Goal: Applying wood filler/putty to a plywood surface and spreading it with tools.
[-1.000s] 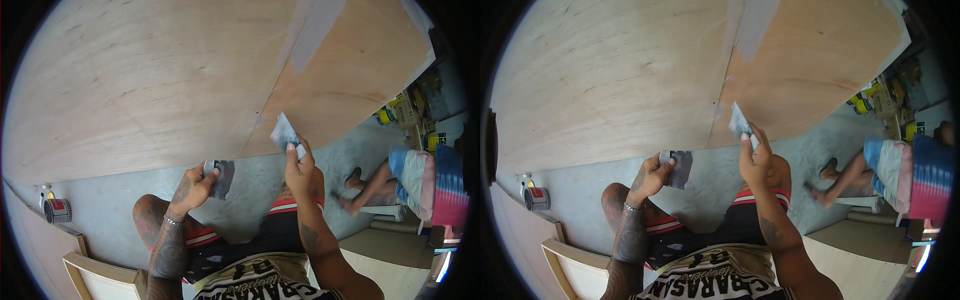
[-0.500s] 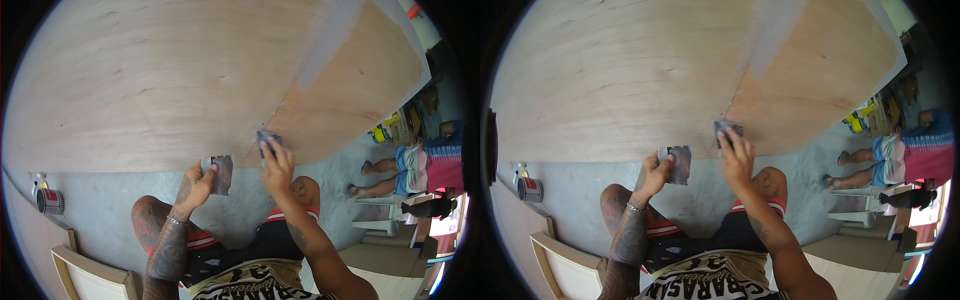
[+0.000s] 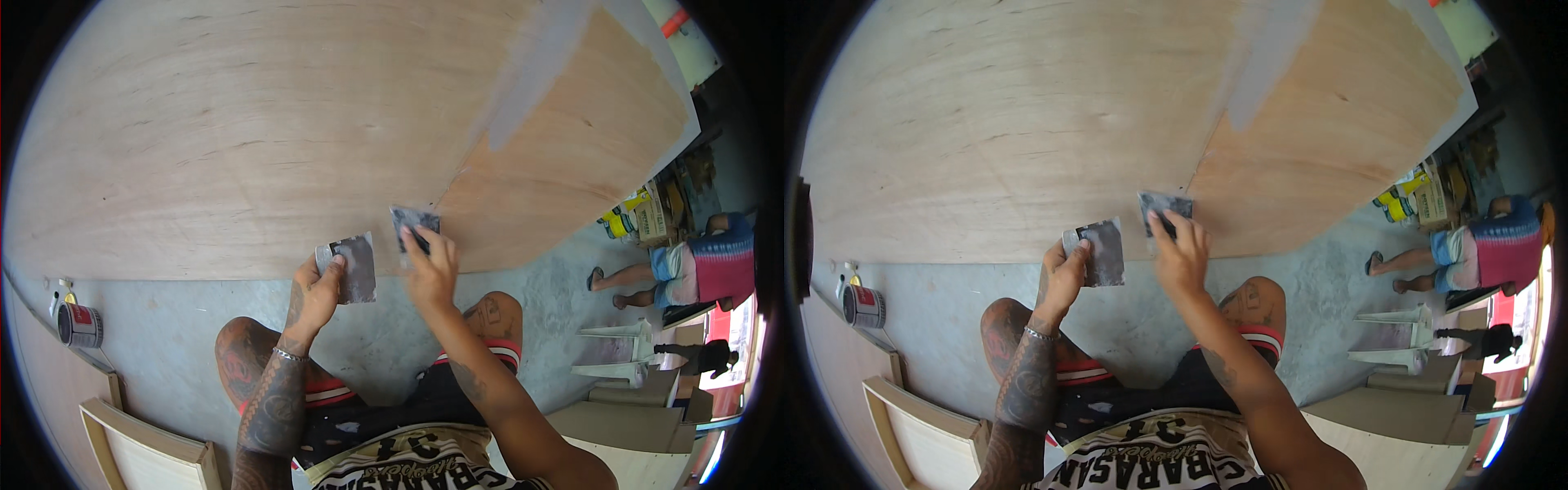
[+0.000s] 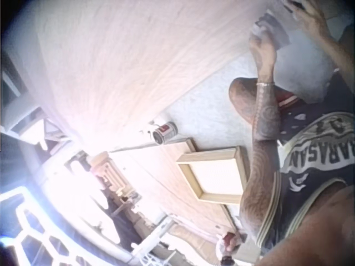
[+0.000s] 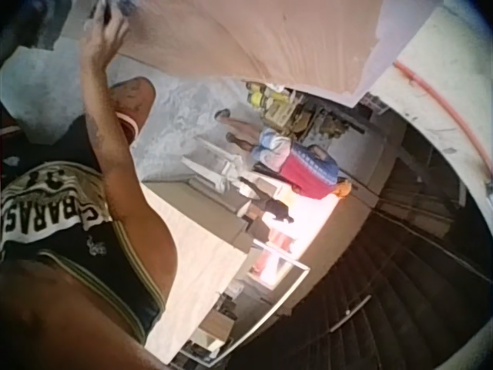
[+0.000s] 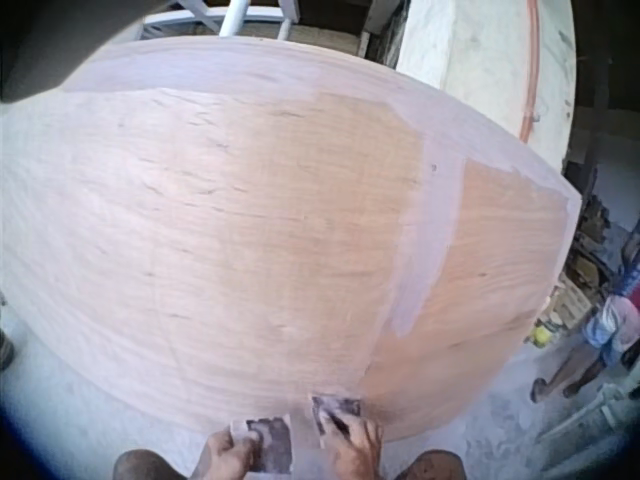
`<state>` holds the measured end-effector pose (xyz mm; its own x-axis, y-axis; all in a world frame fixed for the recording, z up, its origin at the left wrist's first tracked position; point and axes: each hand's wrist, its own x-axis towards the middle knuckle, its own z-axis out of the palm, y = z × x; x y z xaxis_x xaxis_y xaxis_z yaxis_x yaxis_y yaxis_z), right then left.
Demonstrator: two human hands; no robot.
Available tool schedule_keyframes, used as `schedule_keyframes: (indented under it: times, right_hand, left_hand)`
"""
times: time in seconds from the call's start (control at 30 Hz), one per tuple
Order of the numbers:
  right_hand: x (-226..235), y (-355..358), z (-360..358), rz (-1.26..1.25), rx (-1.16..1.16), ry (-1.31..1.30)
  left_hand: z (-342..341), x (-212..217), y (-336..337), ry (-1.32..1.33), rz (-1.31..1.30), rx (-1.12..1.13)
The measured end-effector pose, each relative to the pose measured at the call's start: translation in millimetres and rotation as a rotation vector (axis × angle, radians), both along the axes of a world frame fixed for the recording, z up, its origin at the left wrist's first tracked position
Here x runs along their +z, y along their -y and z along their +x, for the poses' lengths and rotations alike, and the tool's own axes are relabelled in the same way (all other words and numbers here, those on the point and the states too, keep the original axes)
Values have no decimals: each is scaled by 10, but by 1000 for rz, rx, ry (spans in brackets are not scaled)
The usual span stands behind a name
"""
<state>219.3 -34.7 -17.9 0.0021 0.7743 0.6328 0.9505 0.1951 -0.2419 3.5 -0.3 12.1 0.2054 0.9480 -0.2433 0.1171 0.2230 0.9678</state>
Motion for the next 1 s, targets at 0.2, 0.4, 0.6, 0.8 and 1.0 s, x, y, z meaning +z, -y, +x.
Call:
schedule_keyframes:
  times: [0.2, 0.4, 0.6, 0.8, 1.0]
  right_hand:
    - [605, -62, 512, 289, -129, 20]
    - [92, -227, 346, 58, -58, 139]
    - [322, 178, 356, 18, -13, 20]
    - [869, -119, 505, 96, -128, 54]
    - [272, 281, 115, -170, 243, -209]
  left_hand:
    - [22, -95, 14, 67, 68, 79]
    - [59, -92, -23, 61, 99, 46]
    - [79, -92, 6, 427, -100, 126]
    - [114, 46, 13, 712, -361, 83]
    - [50, -56, -3, 855, -621, 181]
